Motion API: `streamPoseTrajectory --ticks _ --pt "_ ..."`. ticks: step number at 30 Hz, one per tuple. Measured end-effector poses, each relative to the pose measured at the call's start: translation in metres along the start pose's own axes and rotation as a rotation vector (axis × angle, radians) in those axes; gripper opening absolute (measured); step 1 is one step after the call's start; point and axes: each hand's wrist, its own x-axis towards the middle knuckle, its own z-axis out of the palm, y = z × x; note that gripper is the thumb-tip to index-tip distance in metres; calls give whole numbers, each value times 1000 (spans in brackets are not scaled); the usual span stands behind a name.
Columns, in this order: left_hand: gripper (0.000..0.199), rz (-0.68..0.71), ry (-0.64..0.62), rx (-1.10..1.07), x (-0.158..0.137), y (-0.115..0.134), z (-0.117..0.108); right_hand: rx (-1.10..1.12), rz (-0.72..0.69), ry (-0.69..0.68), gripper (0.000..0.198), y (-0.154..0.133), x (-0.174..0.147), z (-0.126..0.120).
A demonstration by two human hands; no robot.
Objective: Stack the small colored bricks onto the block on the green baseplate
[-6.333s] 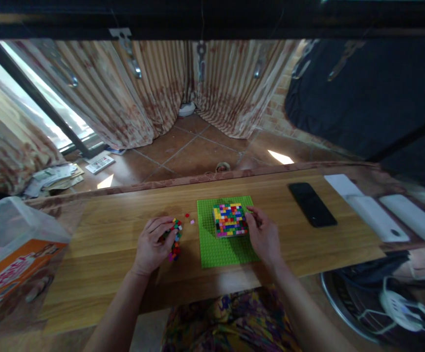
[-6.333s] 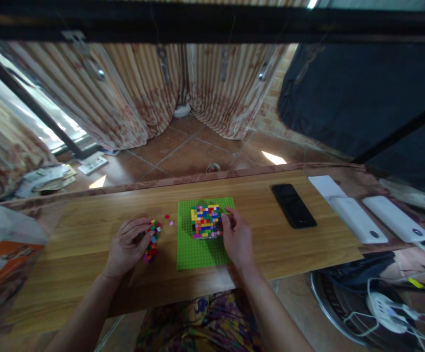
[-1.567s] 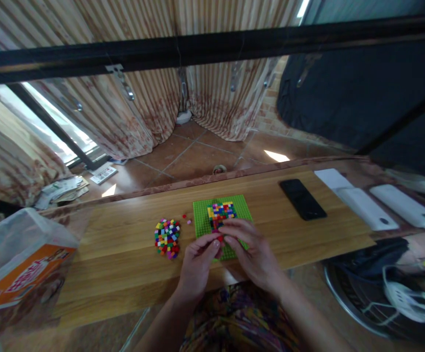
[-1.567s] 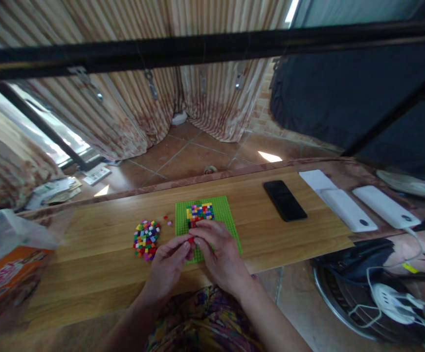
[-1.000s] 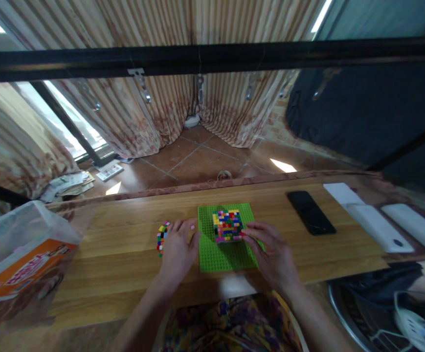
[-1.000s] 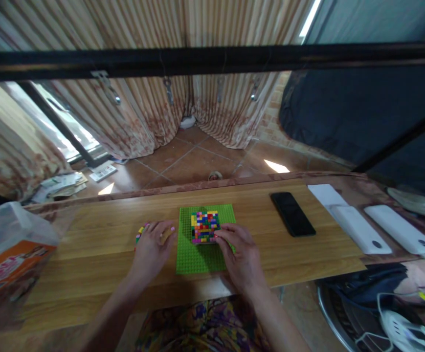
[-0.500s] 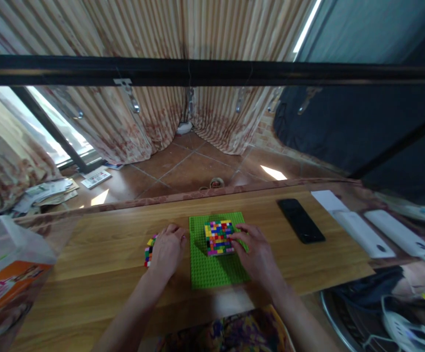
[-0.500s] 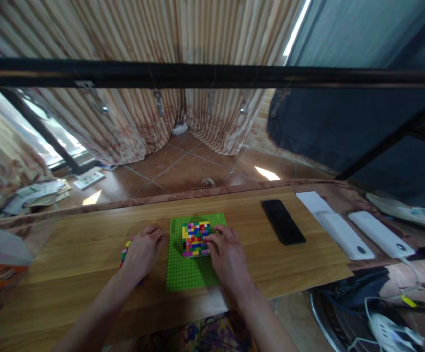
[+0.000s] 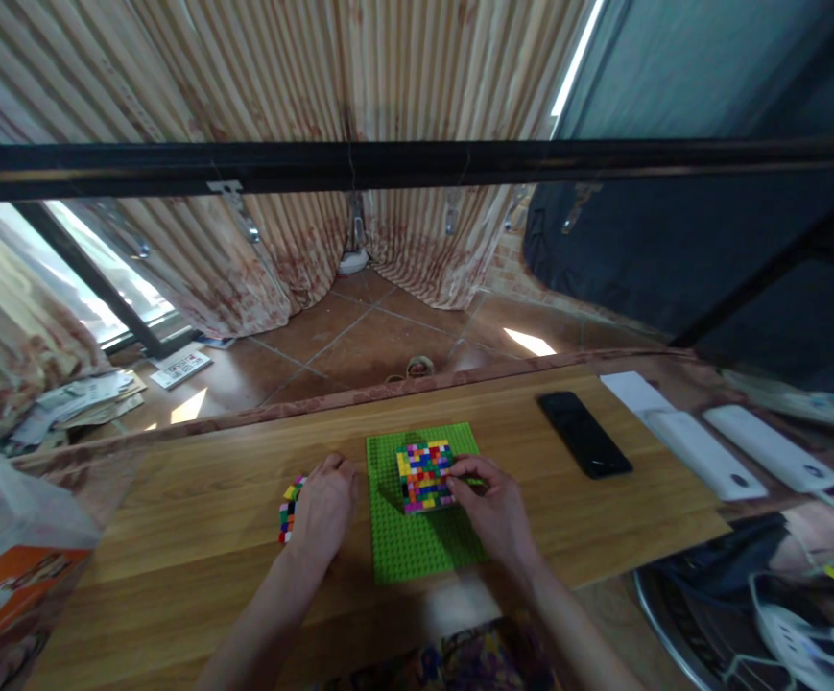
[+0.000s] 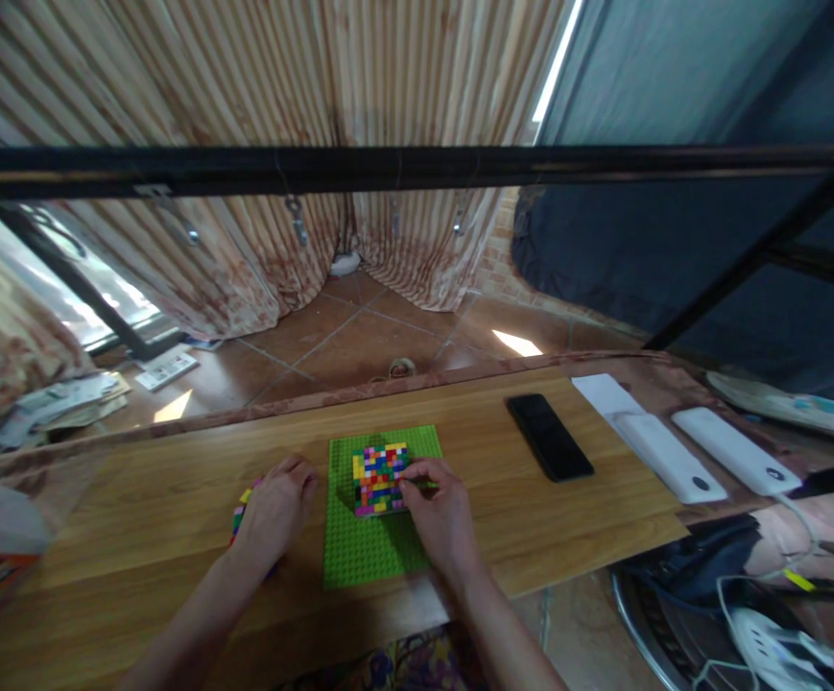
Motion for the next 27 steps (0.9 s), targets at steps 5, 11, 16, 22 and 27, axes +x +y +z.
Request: streamPoseTrajectory --ticks 5,11,16,22,27 --pt "22 -37 157 -259 -10 9 -20 225 137 49 19 7 -1 5" --pt "10 -193 214 -1074 -29 28 -25 289 171 76 24 9 -1 8" --pt "25 -495 -8 -1785 -47 49 -18 318 158 87 26 9 0 10" --pt "32 -635 -145 -2110 -62 64 -17 150 24 78 27 4 -10 -1" --pt "28 -570 -138 -2139 -68 65 -15 -49 -225 22 17 -27 -37 -3"
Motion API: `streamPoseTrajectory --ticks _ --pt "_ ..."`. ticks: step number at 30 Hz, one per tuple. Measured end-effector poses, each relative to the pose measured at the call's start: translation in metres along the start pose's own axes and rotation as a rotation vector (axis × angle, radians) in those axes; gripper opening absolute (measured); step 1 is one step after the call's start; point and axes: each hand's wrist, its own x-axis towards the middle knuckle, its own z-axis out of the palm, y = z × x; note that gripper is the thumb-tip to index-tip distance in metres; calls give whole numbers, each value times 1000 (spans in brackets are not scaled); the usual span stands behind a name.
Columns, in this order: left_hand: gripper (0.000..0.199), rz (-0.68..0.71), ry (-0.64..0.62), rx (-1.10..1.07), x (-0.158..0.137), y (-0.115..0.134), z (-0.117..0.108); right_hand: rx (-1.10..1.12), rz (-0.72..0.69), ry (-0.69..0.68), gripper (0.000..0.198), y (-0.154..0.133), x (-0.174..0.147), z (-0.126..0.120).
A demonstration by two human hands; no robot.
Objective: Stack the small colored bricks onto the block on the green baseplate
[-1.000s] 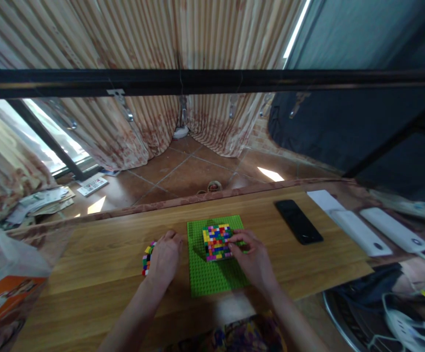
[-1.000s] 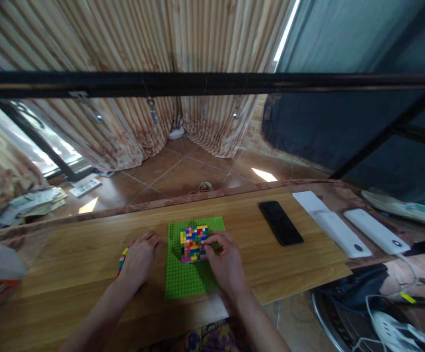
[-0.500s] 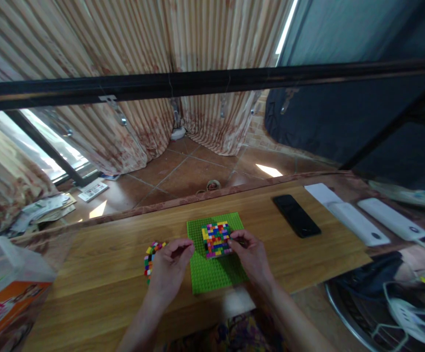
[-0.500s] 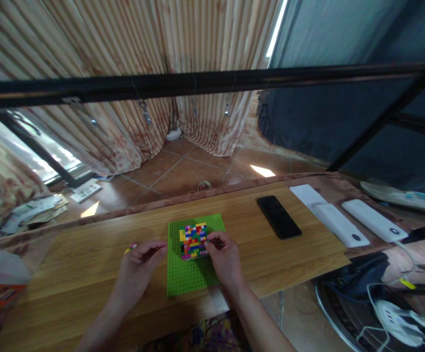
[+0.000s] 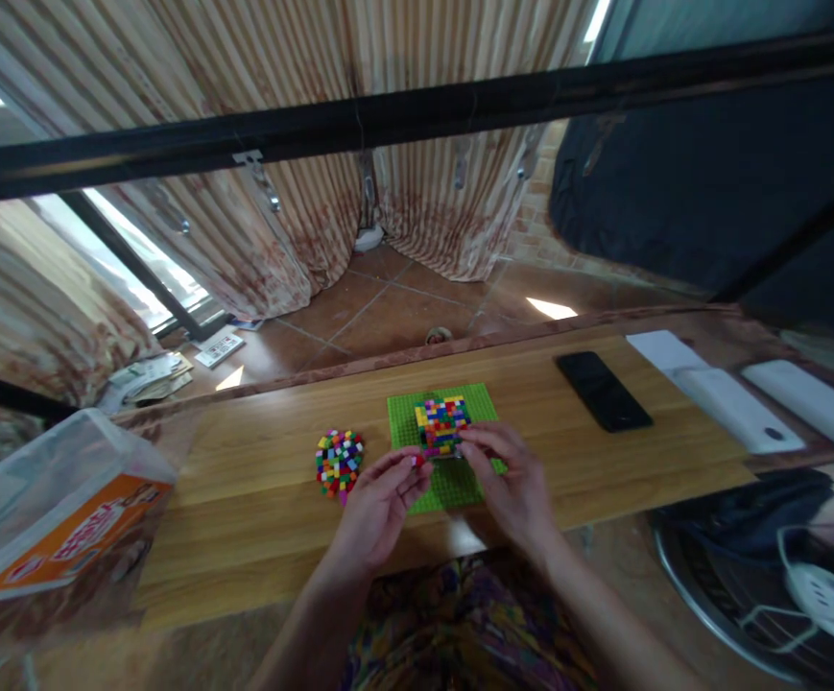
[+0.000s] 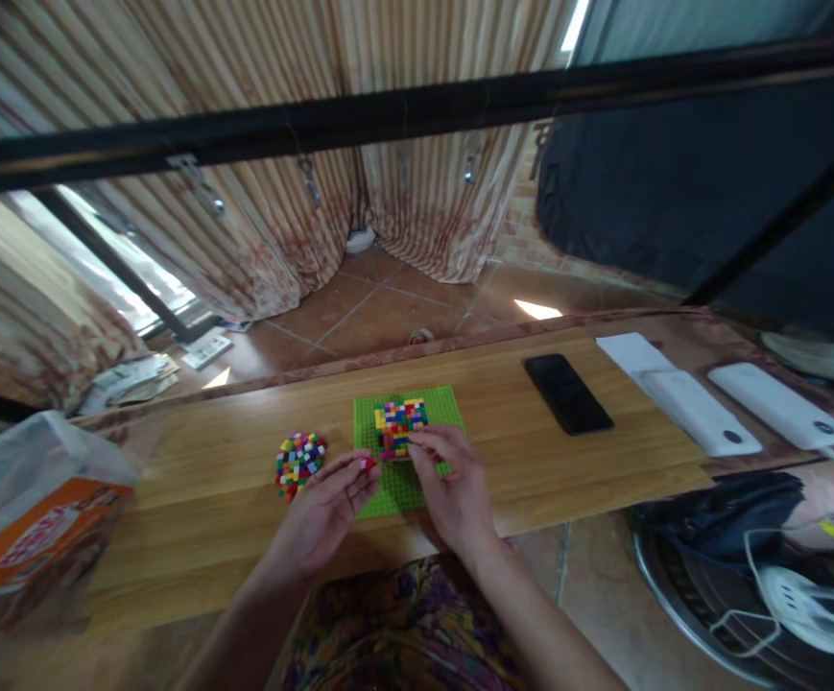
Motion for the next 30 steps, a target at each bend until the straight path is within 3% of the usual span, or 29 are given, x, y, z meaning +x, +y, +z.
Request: streamPoseTrajectory --ticks 3,7,30 --pt "26 37 -27 17 -2 -2 1 -42 -67 -140 18 -17 -11 7" --pt "25 92 -54 41 -3 -8 5 -91 -79 -210 22 -19 -19 18" --pt "28 98 80 201 -1 -16 4 -124 -82 -212 13 -4 -23 16"
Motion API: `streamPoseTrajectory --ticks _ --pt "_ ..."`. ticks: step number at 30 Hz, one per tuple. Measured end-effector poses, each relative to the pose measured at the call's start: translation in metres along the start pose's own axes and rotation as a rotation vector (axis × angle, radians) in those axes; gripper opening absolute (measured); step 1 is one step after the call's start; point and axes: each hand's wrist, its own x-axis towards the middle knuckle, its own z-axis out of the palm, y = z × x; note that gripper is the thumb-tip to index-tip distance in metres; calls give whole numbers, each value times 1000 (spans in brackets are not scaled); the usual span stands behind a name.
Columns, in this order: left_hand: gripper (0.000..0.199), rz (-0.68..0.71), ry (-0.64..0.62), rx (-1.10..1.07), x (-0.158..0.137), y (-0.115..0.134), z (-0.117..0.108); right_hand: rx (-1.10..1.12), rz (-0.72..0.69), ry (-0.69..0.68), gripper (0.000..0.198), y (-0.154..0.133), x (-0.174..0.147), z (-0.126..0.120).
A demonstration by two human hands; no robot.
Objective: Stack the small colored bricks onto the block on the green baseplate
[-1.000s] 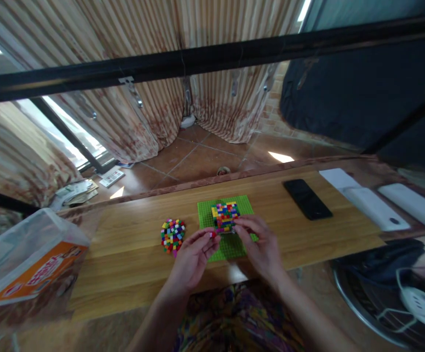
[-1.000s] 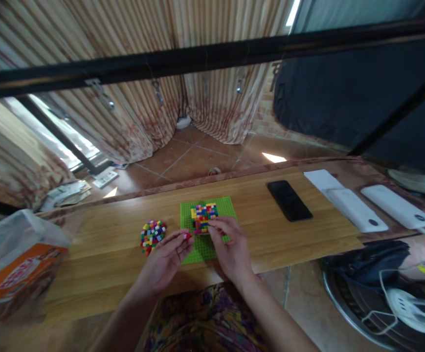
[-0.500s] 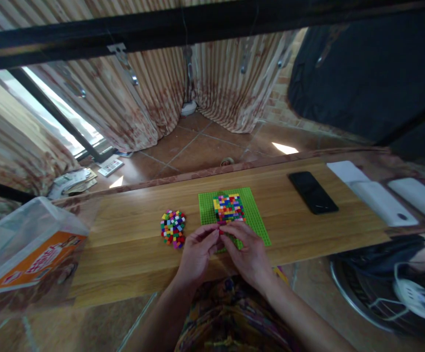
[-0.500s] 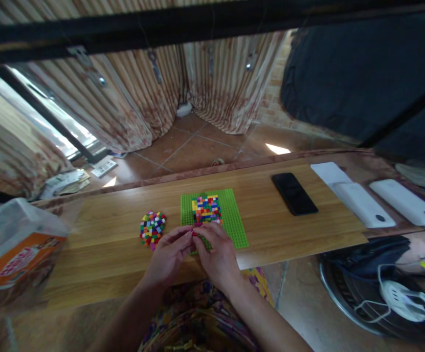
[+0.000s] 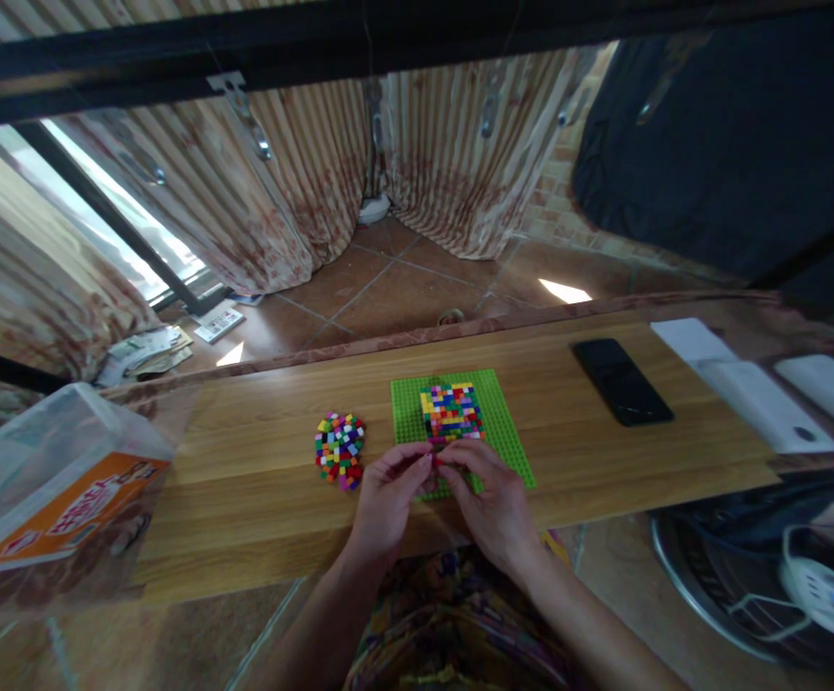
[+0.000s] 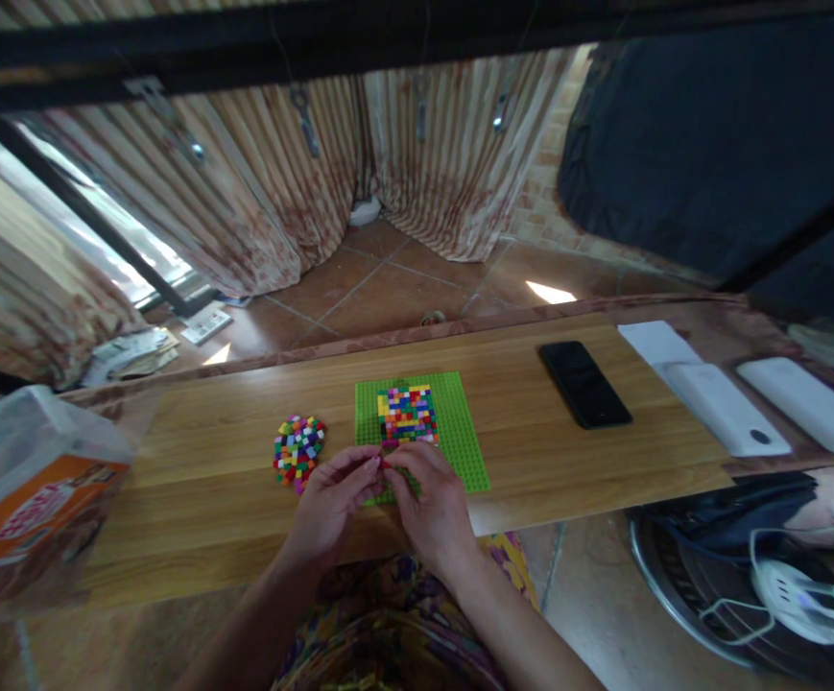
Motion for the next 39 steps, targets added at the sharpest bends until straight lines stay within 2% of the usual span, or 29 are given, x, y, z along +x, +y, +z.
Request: streamPoseTrajectory --ticks 9,14,19,24,33,39 --pt "33 33 47 102 5 -3 -4 -197 -67 191 14 25 18 -22" --pt "32 35 67 143 6 -4 -6 -268 -86 180 16 39 35 -25" --pt "31 43 56 154 7 -4 -9 -248 -60 167 13 43 40 -23" --pt "31 48 56 151 8 -6 -11 -48 77 184 12 47 41 -20" --pt "32 50 47 170 9 -5 -11 402 372 249 25 50 44 -5" --pt "29 45 71 176 10 -4 -9 508 443 291 26 43 46 -2"
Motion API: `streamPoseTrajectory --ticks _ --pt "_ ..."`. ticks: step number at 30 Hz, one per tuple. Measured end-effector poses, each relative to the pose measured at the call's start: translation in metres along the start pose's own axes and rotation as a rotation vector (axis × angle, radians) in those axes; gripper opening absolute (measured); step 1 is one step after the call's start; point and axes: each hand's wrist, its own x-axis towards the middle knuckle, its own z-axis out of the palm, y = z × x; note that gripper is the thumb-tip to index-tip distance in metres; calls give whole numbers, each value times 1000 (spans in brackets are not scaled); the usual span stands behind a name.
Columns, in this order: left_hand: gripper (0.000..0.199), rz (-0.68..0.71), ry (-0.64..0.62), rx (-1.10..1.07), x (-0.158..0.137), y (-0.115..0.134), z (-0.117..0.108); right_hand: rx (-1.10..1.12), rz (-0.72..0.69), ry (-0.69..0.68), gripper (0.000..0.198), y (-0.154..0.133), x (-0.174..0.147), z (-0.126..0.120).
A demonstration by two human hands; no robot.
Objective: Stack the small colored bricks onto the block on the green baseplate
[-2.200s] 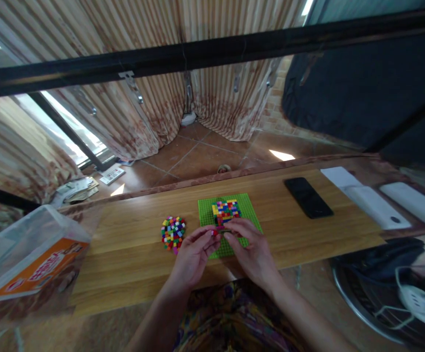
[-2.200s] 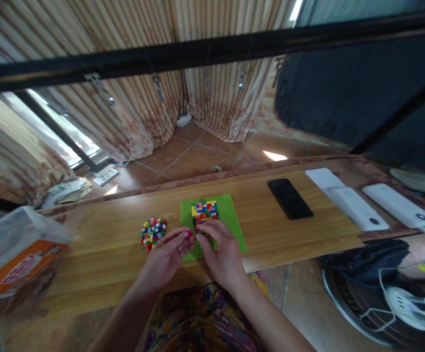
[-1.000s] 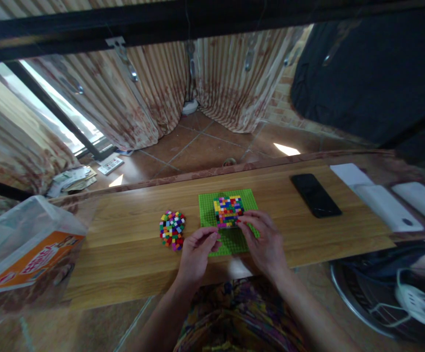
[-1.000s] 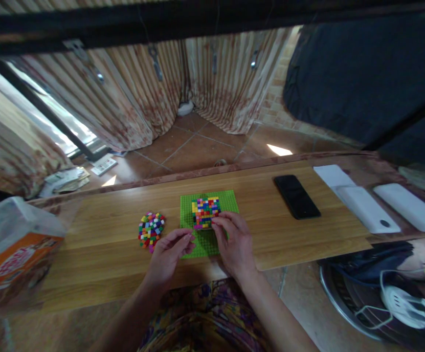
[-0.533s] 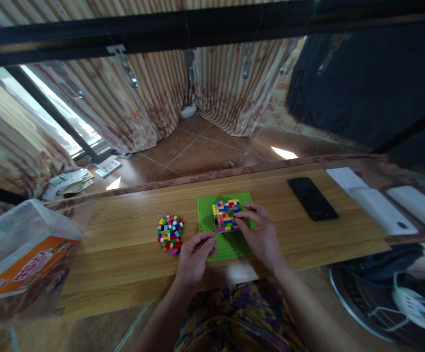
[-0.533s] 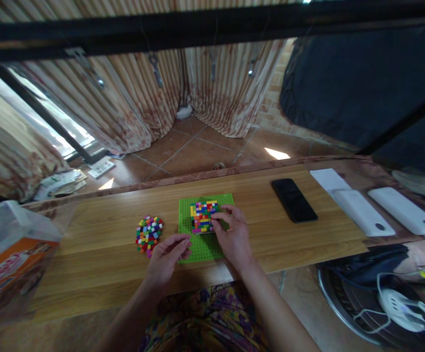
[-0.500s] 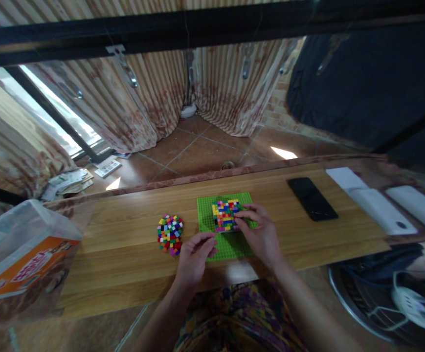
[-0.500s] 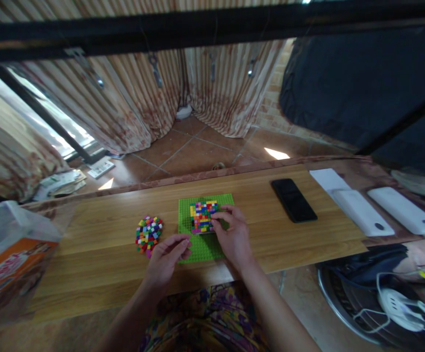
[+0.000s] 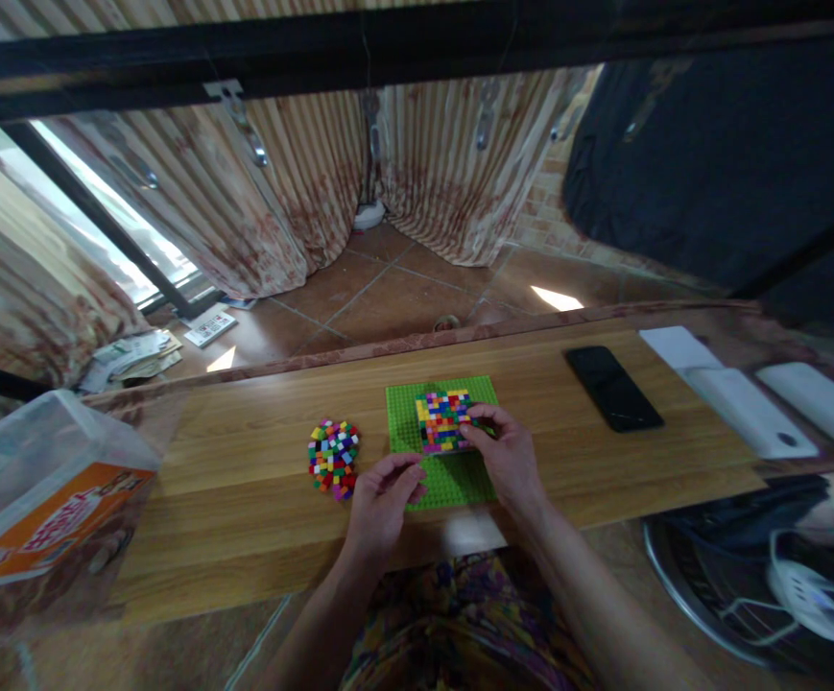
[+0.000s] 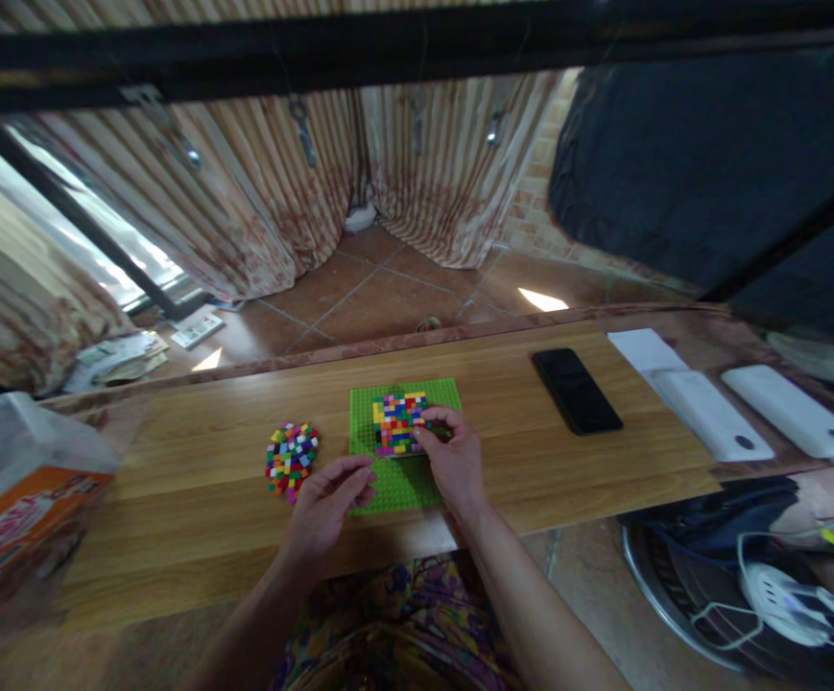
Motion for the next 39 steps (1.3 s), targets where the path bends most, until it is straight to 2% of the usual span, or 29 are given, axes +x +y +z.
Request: streamPoseTrajectory --ticks 6,11,15,22,27,33,39 --pt "31 15 27 -1 3 -2 1 -24 -30 -5 27 3 1 0" --pt "26 51 -15 26 2 0 3 -31 -50 -8 26 4 -1 1" --pt "18 170 -55 121 2 4 4 37 -33 -28 33 6 -6 -5" --pt "11 509 -86 447 12 18 13 94 -37 74 33 20 -5 -22" --pt "10 621 -69 635 22 28 28 62 -28 39 32 23 -4 -23" --pt "17 848 -104 1265 32 27 33 112 28 46 34 21 -5 -21" --pt "12 1028 -113 1487 41 22 36 102 36 52 31 24 -3 -20"
